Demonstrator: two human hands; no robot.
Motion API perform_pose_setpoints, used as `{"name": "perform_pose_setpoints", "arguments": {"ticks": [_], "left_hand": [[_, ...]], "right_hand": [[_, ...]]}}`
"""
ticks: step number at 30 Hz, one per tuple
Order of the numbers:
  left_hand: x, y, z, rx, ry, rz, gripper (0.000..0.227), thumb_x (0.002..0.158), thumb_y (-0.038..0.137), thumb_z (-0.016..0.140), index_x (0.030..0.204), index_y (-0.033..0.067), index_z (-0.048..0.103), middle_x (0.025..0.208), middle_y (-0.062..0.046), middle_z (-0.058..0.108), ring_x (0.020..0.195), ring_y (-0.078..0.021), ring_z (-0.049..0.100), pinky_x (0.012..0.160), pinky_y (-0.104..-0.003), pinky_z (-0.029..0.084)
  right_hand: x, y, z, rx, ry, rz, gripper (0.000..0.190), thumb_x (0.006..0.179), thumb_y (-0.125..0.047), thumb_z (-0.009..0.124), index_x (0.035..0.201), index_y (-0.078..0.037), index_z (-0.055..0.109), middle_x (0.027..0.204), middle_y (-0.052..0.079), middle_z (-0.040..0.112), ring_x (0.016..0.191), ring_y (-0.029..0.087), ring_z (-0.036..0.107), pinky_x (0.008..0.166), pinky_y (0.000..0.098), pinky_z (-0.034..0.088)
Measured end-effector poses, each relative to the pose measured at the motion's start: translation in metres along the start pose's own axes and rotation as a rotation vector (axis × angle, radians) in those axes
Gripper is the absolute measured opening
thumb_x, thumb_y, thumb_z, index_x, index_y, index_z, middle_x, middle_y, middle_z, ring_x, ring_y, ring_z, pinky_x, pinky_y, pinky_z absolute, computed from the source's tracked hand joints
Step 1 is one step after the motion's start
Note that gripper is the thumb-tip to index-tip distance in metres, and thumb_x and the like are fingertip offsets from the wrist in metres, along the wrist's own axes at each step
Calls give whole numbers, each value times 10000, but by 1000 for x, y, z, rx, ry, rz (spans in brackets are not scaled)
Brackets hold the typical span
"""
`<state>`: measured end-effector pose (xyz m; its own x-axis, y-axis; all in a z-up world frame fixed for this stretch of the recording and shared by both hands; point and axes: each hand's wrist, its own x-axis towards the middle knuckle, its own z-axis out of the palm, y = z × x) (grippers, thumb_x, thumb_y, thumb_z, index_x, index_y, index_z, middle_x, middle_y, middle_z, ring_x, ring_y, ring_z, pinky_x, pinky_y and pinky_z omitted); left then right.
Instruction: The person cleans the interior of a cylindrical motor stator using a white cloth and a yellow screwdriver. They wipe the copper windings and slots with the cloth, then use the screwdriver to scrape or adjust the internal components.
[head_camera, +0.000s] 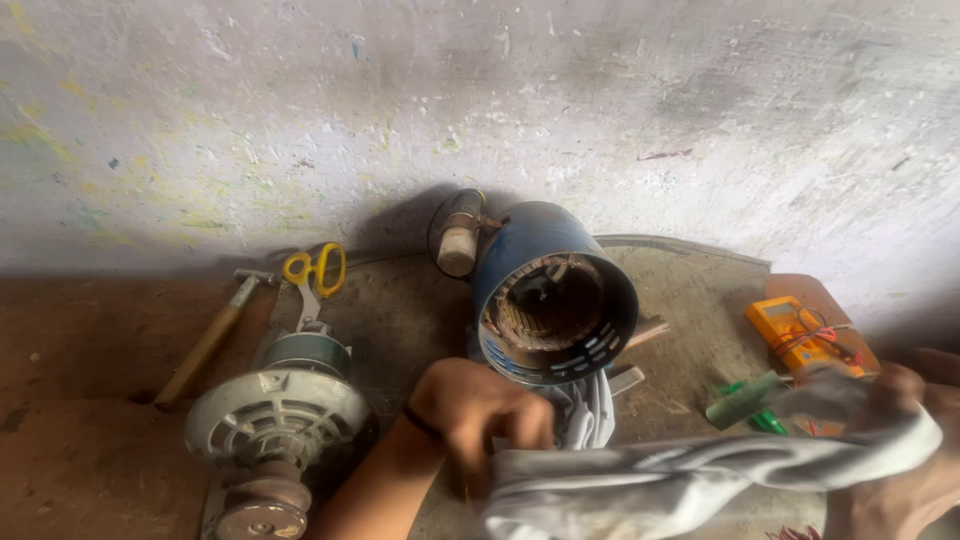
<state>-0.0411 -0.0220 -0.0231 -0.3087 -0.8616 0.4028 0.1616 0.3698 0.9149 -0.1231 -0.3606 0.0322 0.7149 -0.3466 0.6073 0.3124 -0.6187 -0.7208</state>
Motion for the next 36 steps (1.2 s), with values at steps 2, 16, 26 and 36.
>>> {"name": "perform_pose_setpoints", "arguments": {"ticks": [2, 16, 26, 36], "left_hand": [[-10, 21, 8, 56, 13, 50, 295, 844, 206, 870, 1009, -5, 746, 932, -149, 752, 759, -218, 735, 696, -303, 584], [-19, 47, 3, 1681, 1650, 451, 532, 994, 432, 565, 600, 75, 587, 541, -10, 469, 474, -135, 400, 502, -312, 286], [-4, 35, -13, 1351, 2082, 454, 471, 1031, 368, 520, 767, 0, 649, 718, -70, 588, 679, -158, 543, 639, -312, 400], [3, 21, -15, 1270, 2022, 384, 414, 1030, 304, 543, 804, -27, 644, 764, -94, 637, 733, -195, 600, 704, -326, 437]], "right_hand": [[-2, -10, 13, 103, -3, 27, 197, 962, -57, 666, 1146, 7, 690, 993, 167, 736, 826, 219, 746, 681, 343, 602], [-25, -84, 147, 305, -284, -521, 754, 620, -186, 868, 1280, 56, 594, 1293, 225, 587, 1135, 326, 645, 940, 384, 581], [-33, -14, 243, 476, -36, -336, 205, 924, -65, 643, 1123, -16, 639, 1062, 85, 715, 937, 205, 692, 833, 319, 554], [-39, -25, 238, 362, -124, -263, 301, 1041, -117, 511, 1293, 36, 574, 1123, 179, 688, 977, 258, 705, 825, 404, 599]]}}
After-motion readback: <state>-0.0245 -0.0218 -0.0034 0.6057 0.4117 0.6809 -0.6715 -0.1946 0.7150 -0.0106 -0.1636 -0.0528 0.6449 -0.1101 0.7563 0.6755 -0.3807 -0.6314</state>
